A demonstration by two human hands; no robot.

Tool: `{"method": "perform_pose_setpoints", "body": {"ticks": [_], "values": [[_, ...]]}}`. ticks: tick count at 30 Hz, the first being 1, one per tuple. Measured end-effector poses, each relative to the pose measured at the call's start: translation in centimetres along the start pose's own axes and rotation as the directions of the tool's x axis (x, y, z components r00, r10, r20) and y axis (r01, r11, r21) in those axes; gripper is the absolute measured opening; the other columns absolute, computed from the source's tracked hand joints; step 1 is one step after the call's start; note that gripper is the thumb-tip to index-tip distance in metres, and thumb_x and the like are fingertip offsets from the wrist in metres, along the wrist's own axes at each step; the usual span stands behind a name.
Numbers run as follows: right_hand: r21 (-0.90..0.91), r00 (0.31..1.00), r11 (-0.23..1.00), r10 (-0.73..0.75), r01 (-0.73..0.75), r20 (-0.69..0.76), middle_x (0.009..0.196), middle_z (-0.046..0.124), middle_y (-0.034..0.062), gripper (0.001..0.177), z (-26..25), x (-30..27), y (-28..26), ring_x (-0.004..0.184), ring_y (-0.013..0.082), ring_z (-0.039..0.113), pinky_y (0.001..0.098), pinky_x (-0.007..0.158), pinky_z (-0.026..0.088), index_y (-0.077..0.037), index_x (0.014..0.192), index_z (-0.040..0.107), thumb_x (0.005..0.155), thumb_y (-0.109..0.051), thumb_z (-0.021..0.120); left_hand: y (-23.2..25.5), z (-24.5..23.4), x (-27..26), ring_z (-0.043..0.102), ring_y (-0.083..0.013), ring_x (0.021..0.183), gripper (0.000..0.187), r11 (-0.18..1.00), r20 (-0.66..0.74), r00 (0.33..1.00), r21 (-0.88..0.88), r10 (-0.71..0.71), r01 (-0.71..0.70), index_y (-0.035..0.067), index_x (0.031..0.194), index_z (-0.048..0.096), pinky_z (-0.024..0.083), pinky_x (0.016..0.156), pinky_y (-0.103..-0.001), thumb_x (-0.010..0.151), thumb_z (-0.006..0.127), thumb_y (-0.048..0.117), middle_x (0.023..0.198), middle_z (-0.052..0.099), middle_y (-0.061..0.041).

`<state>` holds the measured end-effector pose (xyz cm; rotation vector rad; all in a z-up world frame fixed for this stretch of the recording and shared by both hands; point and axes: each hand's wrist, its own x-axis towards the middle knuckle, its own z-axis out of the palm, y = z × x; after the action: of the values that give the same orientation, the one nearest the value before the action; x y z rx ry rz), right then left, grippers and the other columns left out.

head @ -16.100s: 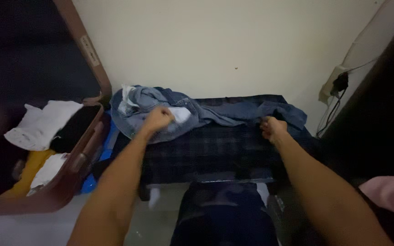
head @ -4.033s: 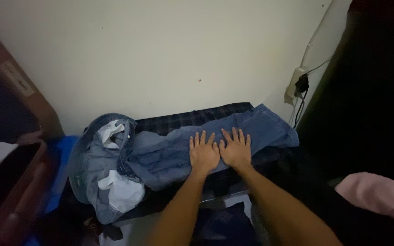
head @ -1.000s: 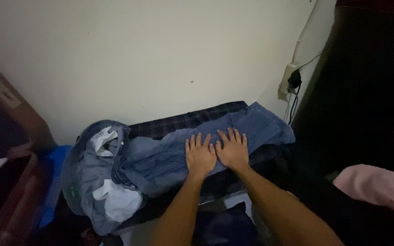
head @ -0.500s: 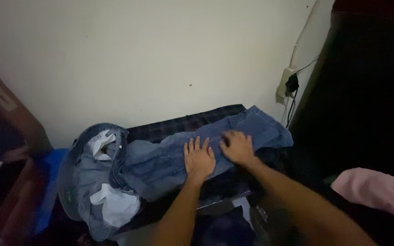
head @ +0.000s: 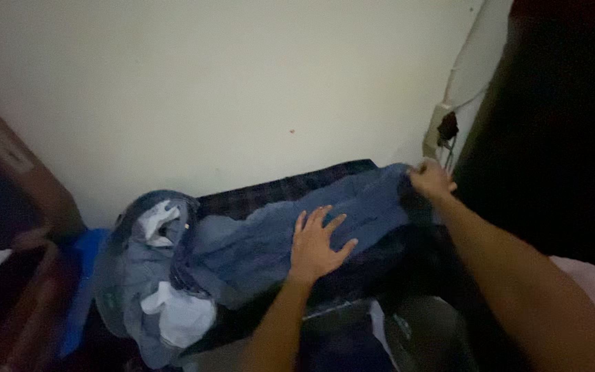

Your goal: The person folds a gray garment and places it into an open suitcase. They then fold a pair of blue jeans and place them into the suitcase as well. Finally, they pick up a black garment from a laundry basket.

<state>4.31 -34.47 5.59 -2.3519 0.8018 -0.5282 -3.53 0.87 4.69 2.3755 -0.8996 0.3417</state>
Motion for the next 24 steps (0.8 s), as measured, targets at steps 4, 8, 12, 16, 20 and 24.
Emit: {"method": "perform_pose_setpoints", "body": {"ticks": [4, 8, 12, 16, 20, 24], "values": [[0.163, 0.909, 0.94, -0.228, 0.298, -0.348, 0.119, 0.069, 0.0234, 0.041, -1.8, 2.9, 1.9, 0.108, 0.0376, 0.063, 0.0492, 0.095, 0.046, -0.003, 0.123, 0.067, 0.091, -0.028, 0.075, -0.4, 0.2, -0.6, 0.04, -0.0332, 0.143, 0.065, 0.981, -0.06, 0.979, -0.005, 0.195, -0.196, 0.014, 0.131, 0.068, 0.018, 0.12, -0.056, 0.077, 0.073, 0.05, 0.149, 0.05, -0.017], [0.129, 0.999, 0.991, 0.022, -0.019, -0.027, 0.092, 0.073, 0.0212, 0.031, -3.1, 4.0, 6.1, 0.081, 0.0308, 0.073, 0.0409, 0.067, 0.057, 0.005, 0.104, 0.07, 0.09, -0.022, 0.072, -1.2, 2.2, -0.5, 0.047, -0.0339, 0.139, 0.04, 0.973, -0.106, 0.967, 0.04, 0.23, -0.227, 0.01, 0.123, 0.073, 0.024, 0.118, -0.057, 0.088, 0.068, 0.03, 0.146, 0.056, -0.017], [0.337, 0.926, 0.887, 0.209, -0.315, 0.316, 0.085, 0.07, 0.023, 0.037, -1.4, 1.8, 11.7, 0.072, 0.0355, 0.067, 0.0473, 0.063, 0.053, 0.013, 0.097, 0.07, 0.091, -0.024, 0.071, -2.3, 3.5, -0.7, 0.056, -0.0317, 0.13, 0.025, 0.971, -0.084, 0.968, -0.015, 0.235, -0.237, 0.008, 0.111, 0.076, 0.034, 0.115, -0.054, 0.096, 0.061, 0.022, 0.136, 0.064, -0.013], [0.438, 0.886, 0.782, 0.307, -0.444, 0.348, 0.109, 0.066, 0.0203, 0.037, -0.4, -0.1, 14.3, 0.097, 0.0354, 0.064, 0.0515, 0.084, 0.052, -0.001, 0.116, 0.067, 0.099, -0.031, 0.053, -2.4, 3.9, -0.4, 0.06, -0.0314, 0.125, 0.024, 0.966, -0.16, 0.958, -0.062, 0.239, -0.252, 0.006, 0.112, 0.074, 0.038, 0.112, -0.053, 0.1, 0.06, 0.021, 0.13, 0.068, -0.012], [0.285, 0.889, 0.896, 0.208, -0.341, 0.409, 0.118, 0.069, 0.022, 0.036, -1.9, -1.3, 11.9, 0.108, 0.0375, 0.065, 0.0484, 0.094, 0.052, 0.002, 0.119, 0.071, 0.094, -0.023, 0.062, -1.8, 3.3, -0.7, 0.06, -0.0322, 0.123, 0.024, 0.968, -0.216, 0.945, 0.003, 0.245, -0.25, 0.006, 0.109, 0.075, 0.038, 0.111, -0.053, 0.097, 0.062, 0.022, 0.126, 0.067, -0.014], [0.358, 0.983, 0.929, 0.026, -0.091, 0.182, 0.122, 0.069, 0.0141, 0.035, -4.6, -1.9, 8.2, 0.115, 0.0299, 0.064, 0.0464, 0.098, 0.05, -0.009, 0.124, 0.07, 0.092, -0.023, 0.063, -1.1, 2.6, -0.8, 0.059, -0.0319, 0.125, 0.023, 0.962, -0.216, 0.94, -0.004, 0.265, -0.272, 0.005, 0.103, 0.076, 0.034, 0.114, -0.055, 0.094, 0.065, 0.024, 0.126, 0.068, -0.015]]}}
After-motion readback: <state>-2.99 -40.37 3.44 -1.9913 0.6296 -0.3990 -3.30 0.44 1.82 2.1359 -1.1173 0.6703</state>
